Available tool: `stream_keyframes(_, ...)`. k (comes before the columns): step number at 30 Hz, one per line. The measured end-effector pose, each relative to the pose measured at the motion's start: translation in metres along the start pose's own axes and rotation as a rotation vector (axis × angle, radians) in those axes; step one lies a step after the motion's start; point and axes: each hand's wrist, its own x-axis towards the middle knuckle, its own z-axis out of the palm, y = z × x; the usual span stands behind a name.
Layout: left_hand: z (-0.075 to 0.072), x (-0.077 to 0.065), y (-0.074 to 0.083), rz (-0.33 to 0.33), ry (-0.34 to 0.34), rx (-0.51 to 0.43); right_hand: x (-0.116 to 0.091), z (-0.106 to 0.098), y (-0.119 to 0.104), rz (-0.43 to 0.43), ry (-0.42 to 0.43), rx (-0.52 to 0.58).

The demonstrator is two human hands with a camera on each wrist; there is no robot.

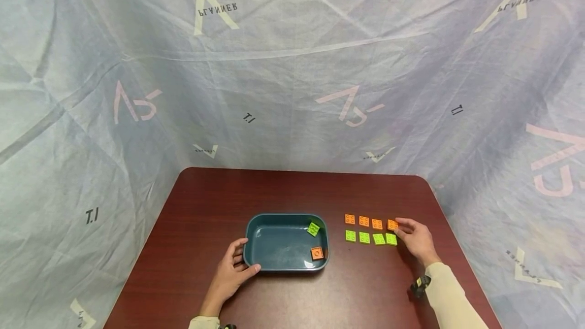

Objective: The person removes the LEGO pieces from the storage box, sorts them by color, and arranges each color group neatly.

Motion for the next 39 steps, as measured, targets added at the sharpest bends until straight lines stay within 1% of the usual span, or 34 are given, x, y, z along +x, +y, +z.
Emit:
stream_keyframes(9,0.0005,0.0005,0.0003,0.01,-0.001,-0.007,0.0014,0.003,-0.0025,-0.019,0.017,-0.038)
stream_keyframes(16,0.0002,0.0006,0.0005,0.007,-0.001,-0.004,0.0023,0.0058,-0.0019,-0.01,0.024,-0.04)
stream_keyframes(39,-0.0004,0.0,0.0008,-0.002,-0.002,-0.009,0.0053,0.0071,0.0002,-0.012,0.001,-0.042)
